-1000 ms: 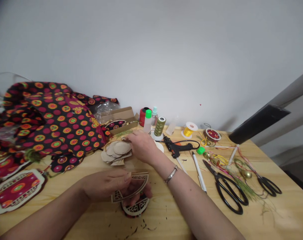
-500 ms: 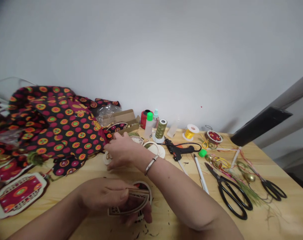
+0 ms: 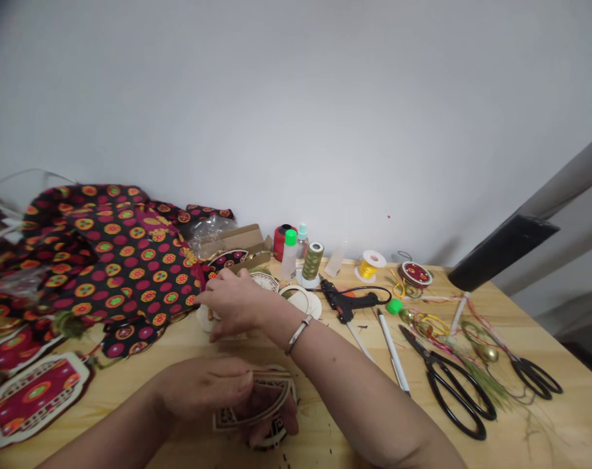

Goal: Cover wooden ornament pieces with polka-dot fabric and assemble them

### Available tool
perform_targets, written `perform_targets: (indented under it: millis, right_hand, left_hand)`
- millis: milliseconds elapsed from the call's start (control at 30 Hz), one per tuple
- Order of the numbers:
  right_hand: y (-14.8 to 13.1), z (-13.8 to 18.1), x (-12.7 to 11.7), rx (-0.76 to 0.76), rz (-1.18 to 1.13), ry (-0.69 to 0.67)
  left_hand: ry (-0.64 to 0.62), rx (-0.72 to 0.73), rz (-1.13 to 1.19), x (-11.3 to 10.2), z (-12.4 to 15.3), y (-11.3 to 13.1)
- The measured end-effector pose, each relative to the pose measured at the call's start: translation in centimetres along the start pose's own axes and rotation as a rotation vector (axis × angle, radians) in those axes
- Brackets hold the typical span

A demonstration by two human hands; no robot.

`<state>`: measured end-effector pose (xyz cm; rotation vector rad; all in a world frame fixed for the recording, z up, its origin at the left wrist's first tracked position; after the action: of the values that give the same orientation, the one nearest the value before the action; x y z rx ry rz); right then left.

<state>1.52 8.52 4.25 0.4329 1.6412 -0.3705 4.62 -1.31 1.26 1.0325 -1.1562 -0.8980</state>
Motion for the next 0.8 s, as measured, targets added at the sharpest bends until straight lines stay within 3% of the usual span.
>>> perform_targets:
  millis: [167, 333, 433, 600, 700, 800]
  right_hand:
    - [0.8, 1.7, -1.8, 0.079, -0.137, 0.208]
    - [2.7, 4.2, -3.3, 0.202, -0.337, 0.496]
    - [4.4, 5.7, -3.0, 0.313, -0.447, 0.611]
    - [6.1, 7.5, -1.3, 0.447, -0.580, 0.663]
    - [6.1, 8.0, -0.8, 0.448, -0.568, 0.675]
    - [5.7, 8.0, -0.8, 0.433, -0.549, 0.666]
  left_hand:
    - [0.030, -0.016, 0.014, -0.2, 0.0, -0.2]
    - [0.144, 0.029, 0.114, -1.1, -0.3, -0.9]
    - [0.252, 0.127, 0.216, -2.3, -0.5, -0.6]
    - [0.384, 0.391, 0.502, -4.4, 0.5, 2.0]
    - [0.560, 0.531, 0.577, -6.0, 2.1, 4.0]
    - [0.877, 0.739, 0.501, -8.2, 4.8, 5.4]
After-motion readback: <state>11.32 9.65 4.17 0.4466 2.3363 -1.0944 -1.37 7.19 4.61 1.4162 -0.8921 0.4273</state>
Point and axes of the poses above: each hand's wrist, its own z-axis away from the middle knuckle, its own x-axis out of the palm, y = z × x, the point moved 7 cm from there along -z, towards the middle knuckle, and after that the axes turned 7 degrees about z, right-handed, at the moved point
